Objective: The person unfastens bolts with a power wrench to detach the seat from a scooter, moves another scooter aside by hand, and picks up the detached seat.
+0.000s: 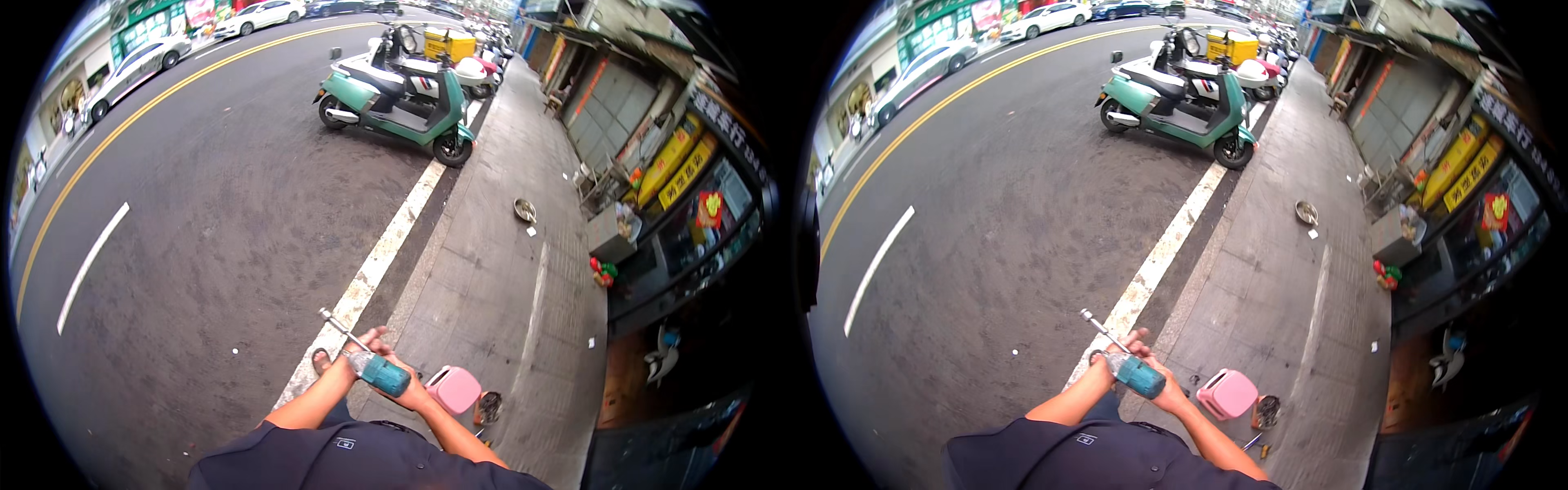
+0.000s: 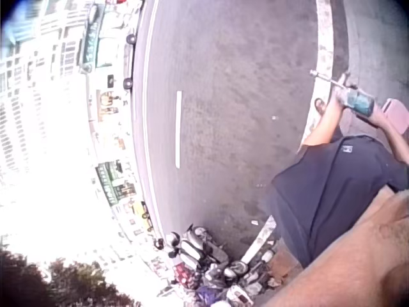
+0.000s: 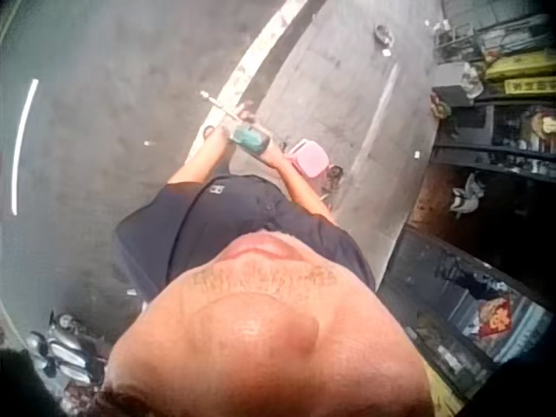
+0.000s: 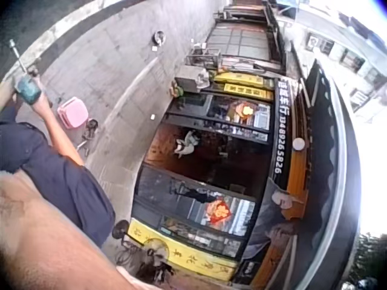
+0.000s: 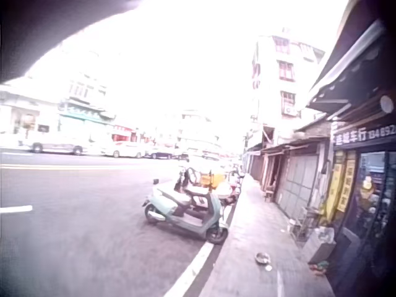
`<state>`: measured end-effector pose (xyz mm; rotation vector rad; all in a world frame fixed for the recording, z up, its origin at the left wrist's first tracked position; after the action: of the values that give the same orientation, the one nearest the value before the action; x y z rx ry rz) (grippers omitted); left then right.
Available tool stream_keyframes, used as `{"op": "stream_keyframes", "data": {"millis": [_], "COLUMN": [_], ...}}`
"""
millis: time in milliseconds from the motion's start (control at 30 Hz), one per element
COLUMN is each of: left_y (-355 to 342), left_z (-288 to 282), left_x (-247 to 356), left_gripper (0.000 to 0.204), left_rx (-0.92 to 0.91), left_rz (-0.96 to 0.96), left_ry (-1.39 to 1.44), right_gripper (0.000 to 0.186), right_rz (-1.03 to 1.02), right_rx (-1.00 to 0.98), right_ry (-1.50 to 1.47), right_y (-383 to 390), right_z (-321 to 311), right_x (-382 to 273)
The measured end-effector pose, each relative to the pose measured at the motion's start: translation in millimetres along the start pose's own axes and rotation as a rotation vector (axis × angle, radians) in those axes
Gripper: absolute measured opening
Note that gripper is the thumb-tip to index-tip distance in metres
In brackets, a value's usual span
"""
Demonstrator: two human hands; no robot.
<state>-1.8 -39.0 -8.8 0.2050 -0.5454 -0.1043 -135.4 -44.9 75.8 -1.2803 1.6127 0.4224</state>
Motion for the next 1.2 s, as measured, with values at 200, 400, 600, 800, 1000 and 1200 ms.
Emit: {"op": "stream_keyframes", "data": {"millis": [200,400,600,800,1000,1200], "left_y": [-48,-56,-157,-221,-310,-382], "left_z": [-135,-60,-108,-167,-150,-180], "left_x": [155,372,555,762,929,1094], "left_gripper": [0.035,0.038,0.038,0.047,0.046,0.045], "left_rx": [0.123,0.334,0.26,0.188,0.204,0.237], "left_rz": [0.18,0.247,0.497,0.707,0.806,0.977], "left_ry": [0.246,0.353,0.382,0.458,0.488,0.494], "right_gripper": [0.045,0.041,0.042,0.039,0.049,0.045], "right_rz": [0.198,0.09,0.086,0.459,0.084,0.123], "right_rx": [-0.038,-0.027,-0.032,-0.055,0.027,-0.137], "right_ry": [-0.374,-0.212,-0.408,-0.569,-0.534,-0.477], "right_y": [-193,-385,-566,-730,-957,-1163], "right_z": [53,17,-24,-62,-117,-141], "right_x": [46,43,52,127,160,189]}}
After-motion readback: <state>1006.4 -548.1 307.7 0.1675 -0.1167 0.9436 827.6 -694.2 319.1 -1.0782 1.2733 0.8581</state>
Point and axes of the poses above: each hand's wrist, its own y-axis away from the middle knuckle, its own z-axis out of the palm, x = y × z, the point moved 4 cm from there along -y, towards the middle knuckle, and after that the axes turned 13 degrees about -y, right-handed, at the moved point
